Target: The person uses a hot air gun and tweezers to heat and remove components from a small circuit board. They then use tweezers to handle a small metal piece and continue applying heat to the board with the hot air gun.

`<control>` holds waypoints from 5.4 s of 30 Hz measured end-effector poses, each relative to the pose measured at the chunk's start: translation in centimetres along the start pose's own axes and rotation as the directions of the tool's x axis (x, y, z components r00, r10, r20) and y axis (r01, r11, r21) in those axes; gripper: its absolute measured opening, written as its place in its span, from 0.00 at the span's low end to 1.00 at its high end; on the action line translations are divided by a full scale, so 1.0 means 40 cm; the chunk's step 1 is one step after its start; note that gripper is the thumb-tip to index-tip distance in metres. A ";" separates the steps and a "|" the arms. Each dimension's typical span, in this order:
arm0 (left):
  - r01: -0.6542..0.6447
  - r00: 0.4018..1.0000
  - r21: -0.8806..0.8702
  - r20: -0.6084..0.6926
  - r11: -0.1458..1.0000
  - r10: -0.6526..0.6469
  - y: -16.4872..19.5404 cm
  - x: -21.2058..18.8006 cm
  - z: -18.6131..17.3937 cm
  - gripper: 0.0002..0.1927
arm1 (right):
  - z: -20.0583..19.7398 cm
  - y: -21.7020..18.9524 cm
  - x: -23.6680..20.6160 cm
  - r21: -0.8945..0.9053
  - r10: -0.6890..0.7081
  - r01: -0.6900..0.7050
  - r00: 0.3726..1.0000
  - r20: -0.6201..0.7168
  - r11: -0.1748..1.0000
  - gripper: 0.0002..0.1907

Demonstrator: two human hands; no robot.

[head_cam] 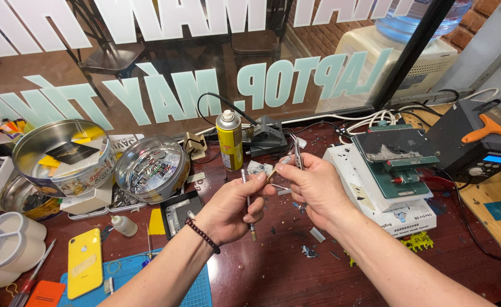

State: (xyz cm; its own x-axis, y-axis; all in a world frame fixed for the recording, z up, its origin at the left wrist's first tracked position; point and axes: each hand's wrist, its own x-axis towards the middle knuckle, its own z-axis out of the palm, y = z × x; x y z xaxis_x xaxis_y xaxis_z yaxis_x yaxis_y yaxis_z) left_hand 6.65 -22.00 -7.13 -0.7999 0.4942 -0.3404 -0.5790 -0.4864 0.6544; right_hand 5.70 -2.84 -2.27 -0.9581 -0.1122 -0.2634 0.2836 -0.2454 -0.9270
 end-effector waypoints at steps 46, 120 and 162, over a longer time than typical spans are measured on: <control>-0.007 0.996 0.018 -0.090 1.000 0.009 0.014 0.005 0.027 0.09 | -0.025 0.028 0.008 -0.086 0.146 -0.136 0.981 0.124 0.987 0.05; -0.046 0.971 0.853 -0.083 0.520 0.222 0.027 0.034 0.035 0.13 | -0.038 0.036 0.030 -0.018 0.170 -0.170 0.985 0.026 0.985 0.04; -0.093 0.966 0.900 -0.023 0.425 0.258 0.031 0.027 0.018 0.21 | -0.032 0.064 0.042 -0.091 0.127 -0.125 0.992 0.010 0.988 0.05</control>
State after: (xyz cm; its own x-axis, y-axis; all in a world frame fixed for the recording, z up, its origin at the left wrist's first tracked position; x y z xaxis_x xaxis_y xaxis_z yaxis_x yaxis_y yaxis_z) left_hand 5.19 -21.55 -6.18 -0.9256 0.3354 -0.1753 -0.0303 0.3960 0.9178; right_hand 4.79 -2.42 -5.43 -0.9141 -0.1518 -0.3760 0.3966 -0.1409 -0.9071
